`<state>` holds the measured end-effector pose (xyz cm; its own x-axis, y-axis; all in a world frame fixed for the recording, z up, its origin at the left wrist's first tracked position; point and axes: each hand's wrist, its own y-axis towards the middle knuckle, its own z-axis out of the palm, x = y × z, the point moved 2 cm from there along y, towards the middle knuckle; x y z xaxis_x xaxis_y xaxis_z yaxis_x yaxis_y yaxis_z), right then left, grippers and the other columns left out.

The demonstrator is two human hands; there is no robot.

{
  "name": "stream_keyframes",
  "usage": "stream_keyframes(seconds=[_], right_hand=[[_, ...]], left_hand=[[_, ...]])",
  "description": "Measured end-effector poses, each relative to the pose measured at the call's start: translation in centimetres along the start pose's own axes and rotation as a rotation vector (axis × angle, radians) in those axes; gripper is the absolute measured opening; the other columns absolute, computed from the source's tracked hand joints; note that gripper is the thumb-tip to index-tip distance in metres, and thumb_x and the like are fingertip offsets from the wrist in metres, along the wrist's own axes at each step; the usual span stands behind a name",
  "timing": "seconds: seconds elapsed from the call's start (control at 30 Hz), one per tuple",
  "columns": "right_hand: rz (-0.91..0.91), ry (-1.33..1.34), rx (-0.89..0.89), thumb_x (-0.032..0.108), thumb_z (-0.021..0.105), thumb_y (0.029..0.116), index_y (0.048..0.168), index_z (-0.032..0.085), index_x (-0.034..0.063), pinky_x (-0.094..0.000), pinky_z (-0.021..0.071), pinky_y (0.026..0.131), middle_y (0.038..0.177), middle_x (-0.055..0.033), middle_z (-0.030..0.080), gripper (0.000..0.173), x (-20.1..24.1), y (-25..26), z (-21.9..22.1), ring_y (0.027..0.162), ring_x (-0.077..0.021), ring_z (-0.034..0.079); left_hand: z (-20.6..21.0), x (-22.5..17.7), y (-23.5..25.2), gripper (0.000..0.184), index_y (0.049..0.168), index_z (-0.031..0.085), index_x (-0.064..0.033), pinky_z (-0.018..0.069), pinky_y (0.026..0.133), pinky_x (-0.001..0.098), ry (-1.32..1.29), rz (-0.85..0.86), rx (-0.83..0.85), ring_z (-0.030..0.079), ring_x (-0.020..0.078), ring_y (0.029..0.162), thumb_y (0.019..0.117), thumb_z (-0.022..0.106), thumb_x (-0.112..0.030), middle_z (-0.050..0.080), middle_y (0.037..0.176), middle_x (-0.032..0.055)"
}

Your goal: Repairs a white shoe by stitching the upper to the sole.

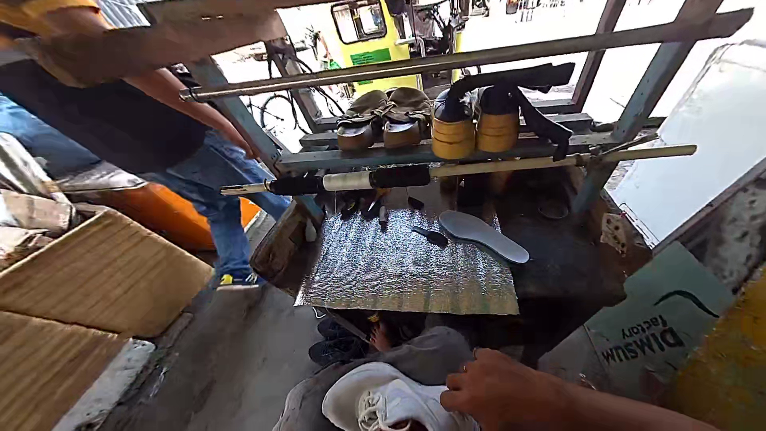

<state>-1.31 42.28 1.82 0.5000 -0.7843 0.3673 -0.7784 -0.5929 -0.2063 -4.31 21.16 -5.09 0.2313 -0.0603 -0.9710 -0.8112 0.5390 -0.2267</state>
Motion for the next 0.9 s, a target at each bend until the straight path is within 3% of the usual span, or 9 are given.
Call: stream_keyframes(seconds=[0.07, 0.17, 0.27, 0.37, 0.5, 0.6, 0.73, 0.9], right_hand=[[0.019, 0.0, -0.037, 0.004, 0.073, 0.0841, 0.113, 0.066, 0.0108, -0.0536, 0.0529, 0.067, 0.101, -0.0128, 0.068, 0.03, -0.1, -0.2, 0.7, 0.088, -0.0355, 0.068], [0.052, 0.015, -0.149, 0.003, 0.073, 0.0812, 0.107, 0.068, 0.0094, -0.0526, 0.053, 0.064, 0.098, -0.0124, 0.069, 0.027, -0.2, -0.5, 1.7, 0.086, -0.0348, 0.069], [0.1, 0.023, -0.272, 0.003, 0.07, 0.0825, 0.103, 0.069, 0.01, -0.0542, 0.0547, 0.064, 0.095, -0.0111, 0.068, 0.022, -0.3, -0.5, 2.5, 0.083, -0.0335, 0.069], [0.094, -0.022, -0.325, 0.006, 0.065, 0.088, 0.103, 0.069, 0.0111, -0.0535, 0.0557, 0.064, 0.094, -0.01, 0.068, 0.016, 0.3, -0.3, 2.8, 0.081, -0.0321, 0.069], [0.018, -0.028, -0.156, 0.012, 0.056, 0.0997, 0.104, 0.066, 0.0066, -0.0506, 0.0563, 0.071, 0.095, -0.0121, 0.069, 0.012, 0.1, 0.6, 1.7, 0.085, -0.0321, 0.07], [-0.011, 0.05, 0.117, 0.033, 0.057, 0.1049, 0.107, 0.067, 0.0042, -0.0494, 0.0555, 0.082, 0.097, -0.0125, 0.069, 0.03, -0.8, 1.9, -0.4, 0.092, -0.0297, 0.069], [0.037, -0.012, 0.228, 0.044, 0.063, 0.0999, 0.09, 0.067, 0.0053, -0.0481, 0.0511, 0.06, 0.075, -0.0087, 0.064, 0.041, -1.1, 3.9, -1.5, 0.071, -0.0265, 0.067], [0.067, -0.129, 0.024, 0.066, 0.06, 0.0912, 0.07, 0.061, 0.0089, -0.0418, 0.0418, 0.045, 0.053, -0.0034, 0.051, 0.061, -2.3, 3.4, -1.7, 0.049, -0.0206, 0.057]], left_hand=[[0.0, 0.0, 0.2, 0.012, 0.1, 0.067, -0.004, 0.0581, 0.073, 0.0249, -0.033, -0.02, 0.024, 0.068, 0.0041, 0.077, 0.0906, 0.064, 0.003, 0.072, 0.085, -0.0046], [1.2, -1.3, -0.1, 0.019, 0.092, 0.064, -0.0062, 0.0575, 0.075, 0.02, 0.018, -0.01, -0.079, 0.066, -0.0026, 0.076, 0.0848, 0.063, 0.012, 0.07, 0.079, -0.0095], [0.5, -1.0, 0.3, 0.018, 0.104, 0.07, 0.0014, 0.0578, 0.089, 0.0256, 0.226, 0.039, -0.042, 0.069, 0.0017, 0.092, 0.0862, 0.07, 0.002, 0.074, 0.094, 0.0], [-1.0, -0.7, 0.4, 0.016, 0.107, 0.072, -0.0047, 0.058, 0.089, 0.0291, 0.464, 0.021, 0.088, 0.069, 0.0047, 0.094, 0.0927, 0.069, -0.012, 0.074, 0.097, 0.0014], [-2.2, -0.2, 0.0, 0.014, 0.101, 0.073, -0.0118, 0.0583, 0.084, 0.0336, 0.578, -0.037, 0.173, 0.069, 0.0052, 0.088, 0.097, 0.065, -0.022, 0.073, 0.093, -0.0018], [-2.2, -0.1, 0.5, 0.013, 0.099, 0.073, -0.0128, 0.0578, 0.084, 0.0309, 0.545, -0.06, 0.201, 0.068, 0.0029, 0.088, 0.0969, 0.065, -0.023, 0.072, 0.091, -0.0036], [-2.2, 0.1, 0.6, 0.01, 0.098, 0.073, -0.0122, 0.0574, 0.081, 0.0283, 0.48, -0.04, 0.214, 0.067, 0.001, 0.085, 0.0949, 0.067, -0.02, 0.072, 0.089, -0.0046], [-1.9, 0.4, 0.4, 0.007, 0.093, 0.073, -0.0088, 0.0593, 0.077, 0.0257, 0.236, 0.017, 0.077, 0.069, 0.0017, 0.08, 0.0943, 0.066, -0.011, 0.073, 0.085, -0.0041]])
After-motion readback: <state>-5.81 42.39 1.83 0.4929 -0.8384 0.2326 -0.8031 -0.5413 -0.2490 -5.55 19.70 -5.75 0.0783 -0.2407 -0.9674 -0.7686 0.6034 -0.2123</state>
